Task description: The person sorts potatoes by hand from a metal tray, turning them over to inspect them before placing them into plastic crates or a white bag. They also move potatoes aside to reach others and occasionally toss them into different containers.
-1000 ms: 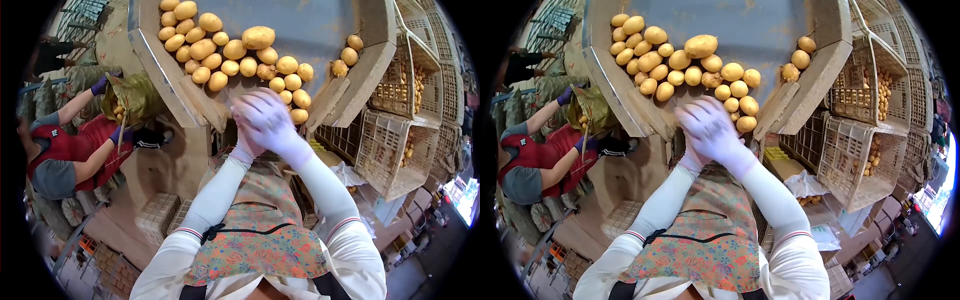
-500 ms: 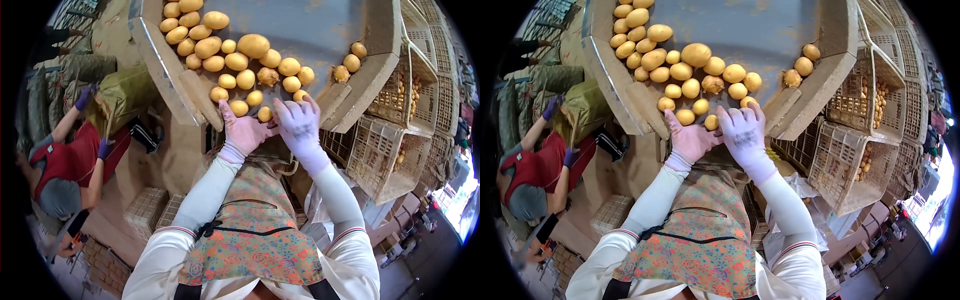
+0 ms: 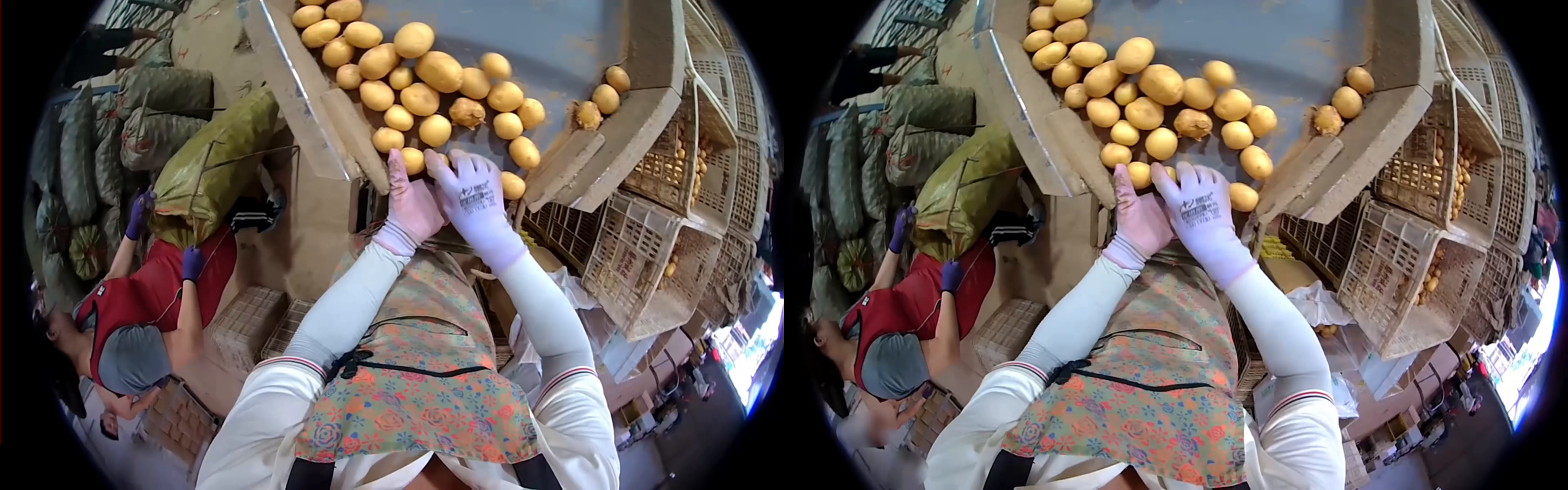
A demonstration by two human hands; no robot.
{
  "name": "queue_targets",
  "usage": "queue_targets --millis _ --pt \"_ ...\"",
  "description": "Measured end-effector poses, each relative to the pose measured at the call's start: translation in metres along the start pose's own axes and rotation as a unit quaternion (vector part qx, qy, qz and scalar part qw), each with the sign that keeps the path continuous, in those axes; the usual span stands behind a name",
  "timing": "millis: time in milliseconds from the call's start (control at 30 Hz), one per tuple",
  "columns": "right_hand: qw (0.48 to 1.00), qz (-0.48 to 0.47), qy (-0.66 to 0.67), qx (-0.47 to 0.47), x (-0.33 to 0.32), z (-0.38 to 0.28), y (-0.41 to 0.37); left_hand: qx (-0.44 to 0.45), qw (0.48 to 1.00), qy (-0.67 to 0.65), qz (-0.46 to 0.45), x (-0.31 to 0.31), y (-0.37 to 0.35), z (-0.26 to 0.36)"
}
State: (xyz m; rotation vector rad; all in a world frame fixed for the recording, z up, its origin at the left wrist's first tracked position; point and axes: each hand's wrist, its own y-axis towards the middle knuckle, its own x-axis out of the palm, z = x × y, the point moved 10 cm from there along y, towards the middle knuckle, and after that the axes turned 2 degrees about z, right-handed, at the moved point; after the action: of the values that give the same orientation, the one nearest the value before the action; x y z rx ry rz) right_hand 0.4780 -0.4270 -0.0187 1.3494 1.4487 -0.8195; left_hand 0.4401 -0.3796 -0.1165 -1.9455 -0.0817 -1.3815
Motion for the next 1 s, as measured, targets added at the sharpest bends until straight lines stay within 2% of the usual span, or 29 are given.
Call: queue_targets --millis 133,200,233,267,300,333,367,433,467,500,533,567,600,633,667,700,767,800,867,900,933,967,1000 --pt "1.0 0.018 0.014 -0.016 -0.012 0.006 0.011 0.035 0.999 -0.003 0.012 0.001 0.005 0.001" --pt "0.991 0.123 0.009 -0.053 -0.087 0.01 0.004 0.02 0.997 -0.066 -0.027 0.015 0.003 -0.002" --pt "0.972 0.212 -0.08 -0.065 -0.137 0.019 -0.01 0.018 0.994 -0.099 -0.043 0.02 0.002 -0.002" --pt "0.954 0.208 -0.218 -0.003 -0.177 0.057 -0.028 0.004 0.99 -0.136 -0.04 0.021 0.003 -0.002" --pt "0.954 0.232 -0.09 0.169 -0.235 0.111 -0.035 0.0 0.988 -0.148 -0.033 0.02 0.004 -0.003" --pt "0.897 0.376 -0.146 0.18 -0.278 0.156 -0.064 -0.006 0.987 -0.158 -0.026 0.018 0.005 -0.004" --pt "0.898 0.377 -0.143 0.178 -0.274 0.16 -0.066 -0.003 0.987 -0.159 -0.027 0.018 0.004 -0.004" --pt "0.869 0.303 -0.309 0.24 -0.259 0.171 -0.061 0.016 0.993 -0.07 -0.091 0.031 0.005 -0.001" --pt "0.928 0.251 0.069 0.266 -0.217 0.143 -0.028 0.019 0.993 -0.068 -0.091 0.03 0.006 0.001" --pt "0.963 0.166 0.047 0.208 -0.17 0.108 -0.005 0.023 0.995 -0.025 -0.091 0.027 0.004 -0.001" --pt "0.986 0.118 -0.005 0.121 -0.125 0.06 0.006 0.028 0.995 0.022 -0.093 0.025 0.004 -0.001" --pt "0.996 -0.02 0.014 0.091 -0.079 0.024 0.031 0.018 0.993 0.041 -0.111 0.018 0.004 -0.001" --pt "0.998 0.056 0.017 0.02 -0.05 -0.001 0.033 0.04 0.993 0.095 -0.06 0.026 -0.006 0.001" --pt "0.999 0.029 0.017 -0.009 -0.026 -0.008 0.039 0.035 0.995 0.039 -0.084 0.017 -0.004 0.002" --pt "0.999 0.041 -0.008 -0.02 -0.015 0.003 0.047 0.028 0.994 -0.017 -0.106 0.007 -0.002 0.002" --pt "0.998 0.062 -0.014 -0.003 -0.019 0.02 0.057 0.092 0.994 0.049 -0.036 0.008 -0.004 0.01" --pt "0.993 0.096 -0.059 0.033 -0.041 0.053 0.064 0.089 0.996 0.019 -0.02 0.001 -0.003 0.009" --pt "0.976 0.171 -0.117 0.068 -0.057 0.058 0.058 0.085 0.996 -0.003 -0.019 -0.004 -0.002 0.007" --pt "0.994 0.075 -0.022 0.08 -0.045 0.037 0.059 0.071 0.996 -0.02 -0.053 -0.017 0.005 0.005" --pt "0.999 0.02 0.032 0.01 -0.039 0.006 0.056 0.065 0.994 -0.078 -0.035 -0.041 0.01 0.005" --pt "0.998 0.017 -0.023 -0.061 -0.026 -0.019 0.038 0.056 0.989 -0.135 -0.016 -0.034 0.008 0.006" --pt "0.999 0.022 -0.018 -0.036 -0.024 -0.012 0.031 0.102 0.993 0.046 0.023 -0.028 -0.001 0.011" --pt "0.999 0.028 -0.012 -0.012 -0.025 -0.005 0.026 0.101 0.994 0.043 0.02 -0.019 -0.006 0.012"
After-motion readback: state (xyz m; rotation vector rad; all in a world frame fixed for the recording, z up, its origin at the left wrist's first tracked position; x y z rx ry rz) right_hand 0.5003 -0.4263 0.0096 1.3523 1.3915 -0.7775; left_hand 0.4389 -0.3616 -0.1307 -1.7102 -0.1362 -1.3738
